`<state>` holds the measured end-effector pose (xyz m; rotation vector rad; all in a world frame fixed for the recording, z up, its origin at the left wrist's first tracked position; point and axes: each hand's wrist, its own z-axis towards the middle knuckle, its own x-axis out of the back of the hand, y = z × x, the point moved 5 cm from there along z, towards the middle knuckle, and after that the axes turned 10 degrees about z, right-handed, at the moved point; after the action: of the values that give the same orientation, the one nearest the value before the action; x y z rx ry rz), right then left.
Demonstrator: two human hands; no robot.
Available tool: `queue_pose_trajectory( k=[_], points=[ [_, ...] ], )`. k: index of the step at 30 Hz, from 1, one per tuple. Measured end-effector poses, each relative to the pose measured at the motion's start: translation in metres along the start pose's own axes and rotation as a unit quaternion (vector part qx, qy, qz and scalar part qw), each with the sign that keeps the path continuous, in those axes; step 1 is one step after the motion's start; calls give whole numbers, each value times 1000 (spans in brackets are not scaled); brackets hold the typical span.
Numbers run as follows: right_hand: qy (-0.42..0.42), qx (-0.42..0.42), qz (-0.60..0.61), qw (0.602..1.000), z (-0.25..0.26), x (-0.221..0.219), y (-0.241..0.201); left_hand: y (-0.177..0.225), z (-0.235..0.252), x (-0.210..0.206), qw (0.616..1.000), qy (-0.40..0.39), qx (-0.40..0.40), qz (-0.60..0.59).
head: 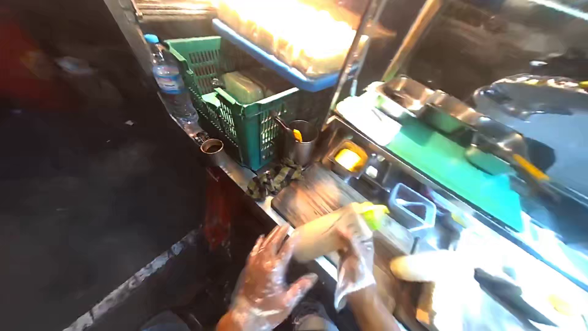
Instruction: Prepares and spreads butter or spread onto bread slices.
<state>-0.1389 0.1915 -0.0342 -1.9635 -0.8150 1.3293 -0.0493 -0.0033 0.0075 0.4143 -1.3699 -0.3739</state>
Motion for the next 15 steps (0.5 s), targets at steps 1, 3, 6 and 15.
queue_pose_trajectory(
  k=[1, 3, 6, 15],
  points=[
    [-28, 2, 0, 1000, -35, 4, -4, 23, 2, -11, 999, -38, -20, 1],
    [-88, -15, -44, 995, -92, 21, -21, 56, -8, -30, 995, -76, -30, -61],
    [-223, 39, -124, 966, -113, 76, -87, 85, -41, -39, 960, -143, 0, -240],
    [-380, 295, -508, 714, -124, 145, -255, 175, -65, -92, 934, -188, -237, -188]
  ],
)
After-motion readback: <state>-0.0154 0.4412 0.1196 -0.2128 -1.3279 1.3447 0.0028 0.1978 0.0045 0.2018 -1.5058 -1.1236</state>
